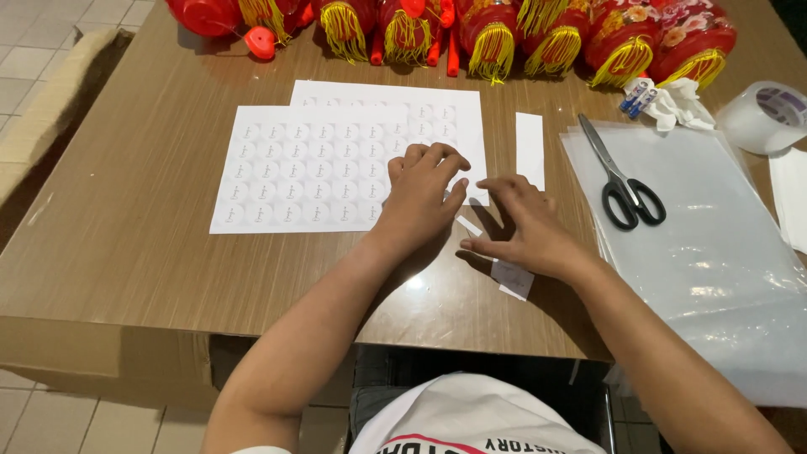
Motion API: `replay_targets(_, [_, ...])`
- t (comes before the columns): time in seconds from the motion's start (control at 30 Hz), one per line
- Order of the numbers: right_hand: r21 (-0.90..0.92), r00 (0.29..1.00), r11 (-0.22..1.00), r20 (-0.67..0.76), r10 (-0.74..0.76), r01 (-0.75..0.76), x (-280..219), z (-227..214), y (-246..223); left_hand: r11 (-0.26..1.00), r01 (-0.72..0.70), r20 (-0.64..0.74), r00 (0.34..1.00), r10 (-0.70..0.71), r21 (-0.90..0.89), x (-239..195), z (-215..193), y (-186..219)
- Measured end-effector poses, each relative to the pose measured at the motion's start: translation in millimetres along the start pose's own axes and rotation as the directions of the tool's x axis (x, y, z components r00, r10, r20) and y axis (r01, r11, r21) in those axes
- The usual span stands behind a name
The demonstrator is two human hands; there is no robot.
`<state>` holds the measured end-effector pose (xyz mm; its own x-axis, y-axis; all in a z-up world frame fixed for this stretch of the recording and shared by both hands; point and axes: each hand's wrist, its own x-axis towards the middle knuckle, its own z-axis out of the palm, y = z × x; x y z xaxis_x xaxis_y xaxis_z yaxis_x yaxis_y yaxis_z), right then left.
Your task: Cutting paper labels with scissors and assembling decorative lanterns by inserting batteries and attaching handles.
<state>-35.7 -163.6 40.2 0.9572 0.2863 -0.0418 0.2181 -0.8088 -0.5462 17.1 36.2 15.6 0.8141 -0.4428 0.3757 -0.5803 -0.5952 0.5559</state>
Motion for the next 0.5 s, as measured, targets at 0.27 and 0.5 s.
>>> replay_targets(0.27, [-0.123, 0.998, 0.991, -0.017, -0.056, 0.053, 14.9, 19.9, 28.5, 0.97, 0.002, 0.346, 0.934, -0.088, 0.243, -4.1, 19.6, -29.2])
replay_targets(0.5, [-0.29, 0.993, 0.956, -0.115, 0.01, -0.044, 12.6, 11.2, 62.7, 0.97, 0.035, 0.404, 0.905, -0.133, 0.24, -3.9, 10.4, -21.2])
